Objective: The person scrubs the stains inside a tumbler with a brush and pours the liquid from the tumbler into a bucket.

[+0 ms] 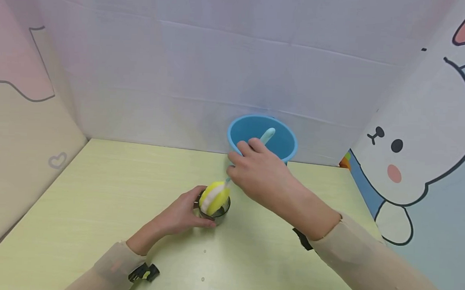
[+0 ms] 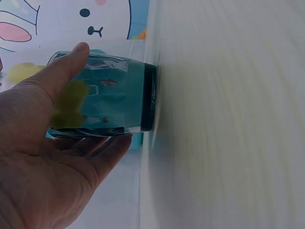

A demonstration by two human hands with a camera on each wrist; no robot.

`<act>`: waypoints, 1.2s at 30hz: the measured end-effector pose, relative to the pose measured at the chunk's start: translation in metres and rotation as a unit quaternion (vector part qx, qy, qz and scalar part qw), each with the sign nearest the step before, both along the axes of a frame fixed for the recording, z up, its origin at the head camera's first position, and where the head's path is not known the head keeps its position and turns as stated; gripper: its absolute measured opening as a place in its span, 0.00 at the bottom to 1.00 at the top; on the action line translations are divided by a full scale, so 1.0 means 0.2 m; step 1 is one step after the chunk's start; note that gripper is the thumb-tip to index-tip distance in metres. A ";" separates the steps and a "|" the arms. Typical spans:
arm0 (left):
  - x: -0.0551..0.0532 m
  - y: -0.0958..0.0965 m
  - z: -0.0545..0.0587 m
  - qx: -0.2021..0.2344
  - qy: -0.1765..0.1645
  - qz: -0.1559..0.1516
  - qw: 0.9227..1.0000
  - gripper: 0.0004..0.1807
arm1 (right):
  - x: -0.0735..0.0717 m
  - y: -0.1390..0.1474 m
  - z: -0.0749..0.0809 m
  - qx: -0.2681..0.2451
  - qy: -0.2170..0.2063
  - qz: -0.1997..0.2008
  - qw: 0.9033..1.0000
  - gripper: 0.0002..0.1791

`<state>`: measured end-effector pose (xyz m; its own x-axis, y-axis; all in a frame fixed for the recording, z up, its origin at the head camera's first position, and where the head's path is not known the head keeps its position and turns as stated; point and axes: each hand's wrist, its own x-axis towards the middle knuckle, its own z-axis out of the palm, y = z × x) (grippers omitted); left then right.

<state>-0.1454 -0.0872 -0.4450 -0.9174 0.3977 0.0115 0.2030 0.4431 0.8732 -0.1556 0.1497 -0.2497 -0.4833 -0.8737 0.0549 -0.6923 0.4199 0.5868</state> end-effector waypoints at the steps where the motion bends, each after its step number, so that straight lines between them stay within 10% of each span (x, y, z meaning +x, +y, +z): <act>1: 0.00 0.00 0.00 0.002 0.000 -0.001 1.000 0.52 | 0.00 0.00 0.00 -0.001 0.000 -0.001 1.000 0.12; 36: 0.01 0.00 0.00 0.001 0.003 0.005 1.000 0.52 | -0.03 0.08 0.02 -0.008 0.007 -0.041 0.999 0.16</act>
